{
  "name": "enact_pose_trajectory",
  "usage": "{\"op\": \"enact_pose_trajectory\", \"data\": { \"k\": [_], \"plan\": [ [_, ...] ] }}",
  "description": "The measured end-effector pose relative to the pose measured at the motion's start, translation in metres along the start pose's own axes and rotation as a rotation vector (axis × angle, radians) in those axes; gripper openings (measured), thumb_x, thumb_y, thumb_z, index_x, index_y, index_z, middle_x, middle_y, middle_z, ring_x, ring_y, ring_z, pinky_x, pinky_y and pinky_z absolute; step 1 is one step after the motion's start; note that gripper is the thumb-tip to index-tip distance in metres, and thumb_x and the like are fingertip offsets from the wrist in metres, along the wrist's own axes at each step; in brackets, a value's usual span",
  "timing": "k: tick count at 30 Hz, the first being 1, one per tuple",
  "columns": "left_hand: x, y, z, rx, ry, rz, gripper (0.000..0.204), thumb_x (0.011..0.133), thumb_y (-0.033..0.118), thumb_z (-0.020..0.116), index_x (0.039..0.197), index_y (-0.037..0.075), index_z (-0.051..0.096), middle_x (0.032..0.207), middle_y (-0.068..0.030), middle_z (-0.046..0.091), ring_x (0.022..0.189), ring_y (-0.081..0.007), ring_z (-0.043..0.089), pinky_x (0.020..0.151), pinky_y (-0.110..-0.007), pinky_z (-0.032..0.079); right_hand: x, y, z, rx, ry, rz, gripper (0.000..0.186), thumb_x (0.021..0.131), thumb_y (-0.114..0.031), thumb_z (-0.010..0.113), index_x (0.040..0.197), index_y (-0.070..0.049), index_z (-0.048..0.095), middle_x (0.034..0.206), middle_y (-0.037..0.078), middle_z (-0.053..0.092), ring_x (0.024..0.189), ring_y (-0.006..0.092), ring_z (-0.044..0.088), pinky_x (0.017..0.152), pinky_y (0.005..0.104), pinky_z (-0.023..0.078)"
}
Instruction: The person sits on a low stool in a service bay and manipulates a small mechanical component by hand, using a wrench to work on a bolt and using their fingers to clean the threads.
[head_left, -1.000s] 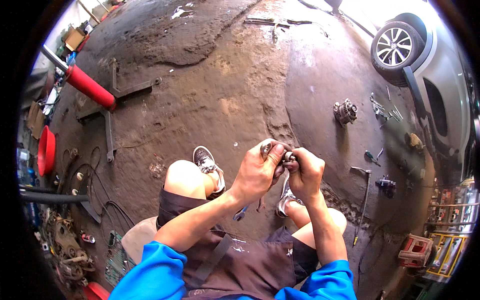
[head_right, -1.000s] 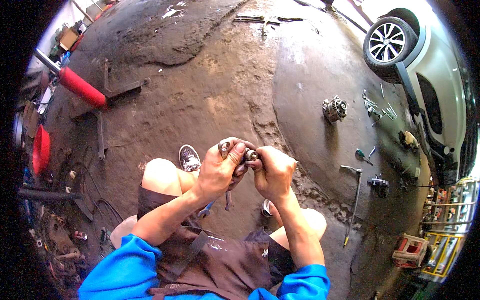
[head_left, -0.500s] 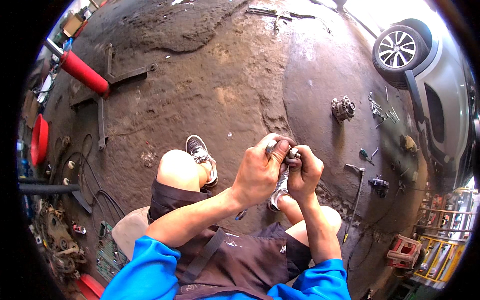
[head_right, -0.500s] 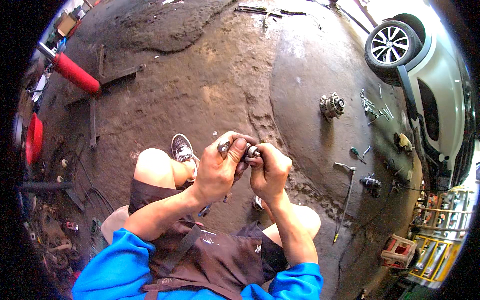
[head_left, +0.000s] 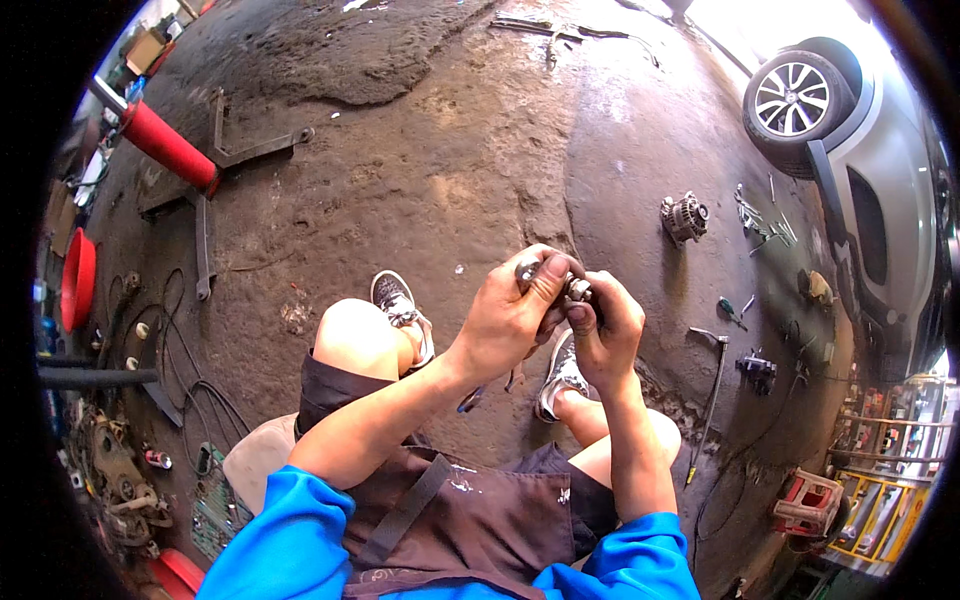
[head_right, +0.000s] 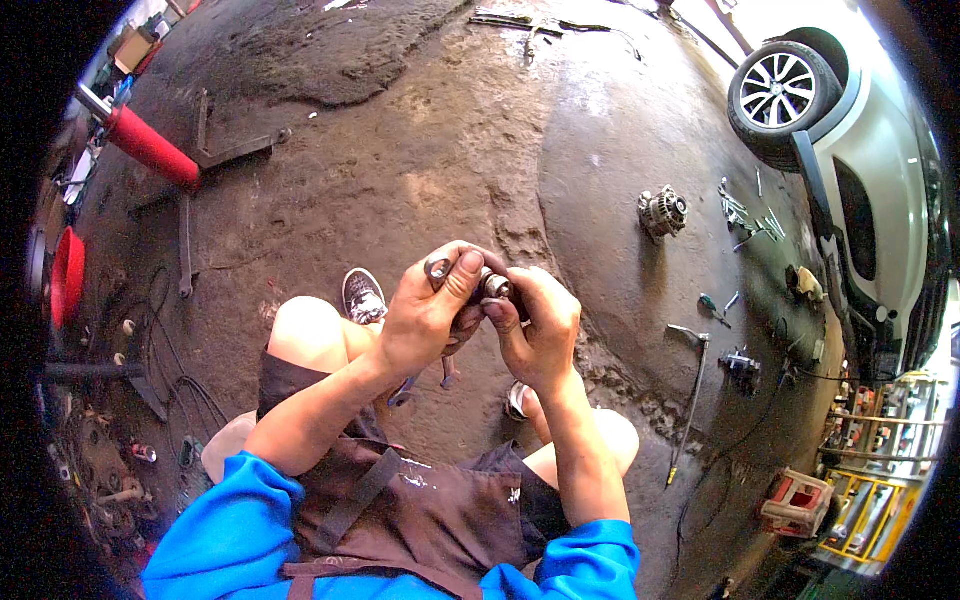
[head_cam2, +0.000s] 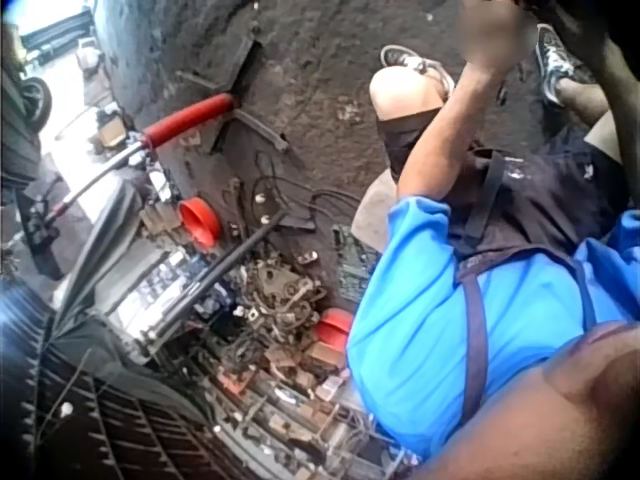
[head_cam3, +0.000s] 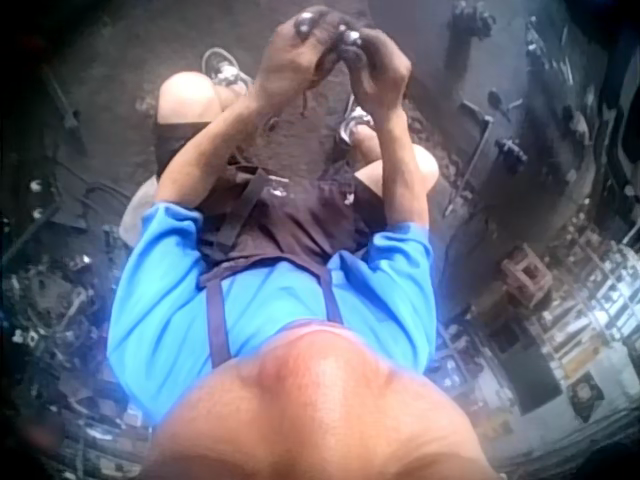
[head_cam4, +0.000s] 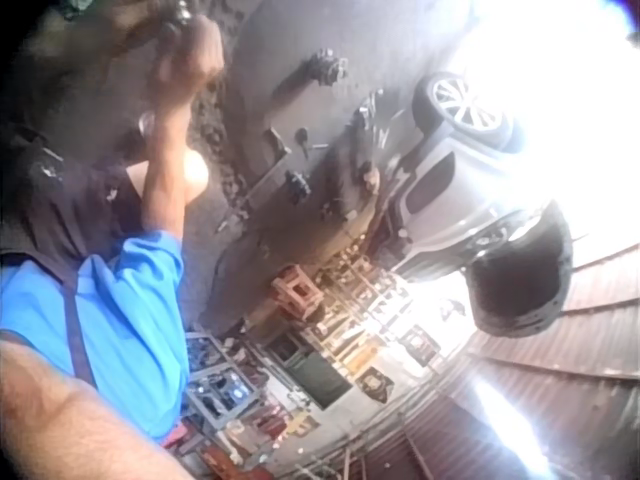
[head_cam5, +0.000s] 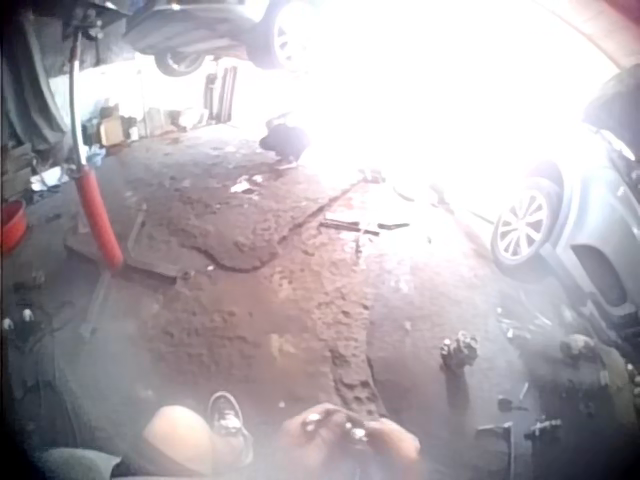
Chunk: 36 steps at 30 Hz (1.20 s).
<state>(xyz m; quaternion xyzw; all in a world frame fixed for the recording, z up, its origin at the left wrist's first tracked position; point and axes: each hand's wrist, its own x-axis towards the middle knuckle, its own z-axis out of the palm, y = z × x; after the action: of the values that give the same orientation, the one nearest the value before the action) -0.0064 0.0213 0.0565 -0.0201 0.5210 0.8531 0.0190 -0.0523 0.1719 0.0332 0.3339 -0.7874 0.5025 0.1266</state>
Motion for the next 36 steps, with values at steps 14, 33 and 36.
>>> {"op": "enact_pose_trajectory", "data": {
  "k": [14, 33, 36],
  "plan": [
    [0.016, -0.012, -0.023, -0.773, -0.071, -0.42, 0.038, 0.101, 0.041, 0.047, 0.107, 0.004, 0.053, 0.064, 0.0051, 0.033, 0.047, -0.0031, 0.029, 0.034, -0.016, 0.023, -0.013, -0.026, 0.006, 0.142, 0.066, 0.404, 0.019, 0.091, -0.018, 0.069, 0.091, 0.0, 0.062, 0.064, -0.002, 0.053, 0.059, 0.0044, 0.043, 0.051, 0.0217, 0.036],
    [0.03, -0.051, -0.022, -0.819, -0.163, -0.191, 0.042, 0.101, 0.04, 0.039, 0.099, 0.007, 0.065, 0.099, -0.0122, 0.069, 0.117, -0.0324, 0.057, 0.106, -0.048, 0.041, -0.017, -0.016, 0.015, -0.131, -0.056, 0.232, 0.032, 0.08, -0.003, 0.07, 0.11, 0.0, 0.062, 0.098, 0.019, 0.066, 0.087, 0.0335, 0.068, 0.074, 0.038, 0.054],
    [0.029, -0.054, -0.02, -0.769, -0.148, -0.19, 0.042, 0.101, 0.04, 0.039, 0.1, 0.007, 0.066, 0.1, -0.013, 0.07, 0.118, -0.0328, 0.057, 0.105, -0.048, 0.042, -0.017, -0.014, 0.014, -0.14, -0.094, 0.293, 0.028, 0.08, -0.005, 0.07, 0.106, 0.001, 0.062, 0.095, 0.019, 0.067, 0.085, 0.0326, 0.068, 0.073, 0.0375, 0.053]
  ]
}}
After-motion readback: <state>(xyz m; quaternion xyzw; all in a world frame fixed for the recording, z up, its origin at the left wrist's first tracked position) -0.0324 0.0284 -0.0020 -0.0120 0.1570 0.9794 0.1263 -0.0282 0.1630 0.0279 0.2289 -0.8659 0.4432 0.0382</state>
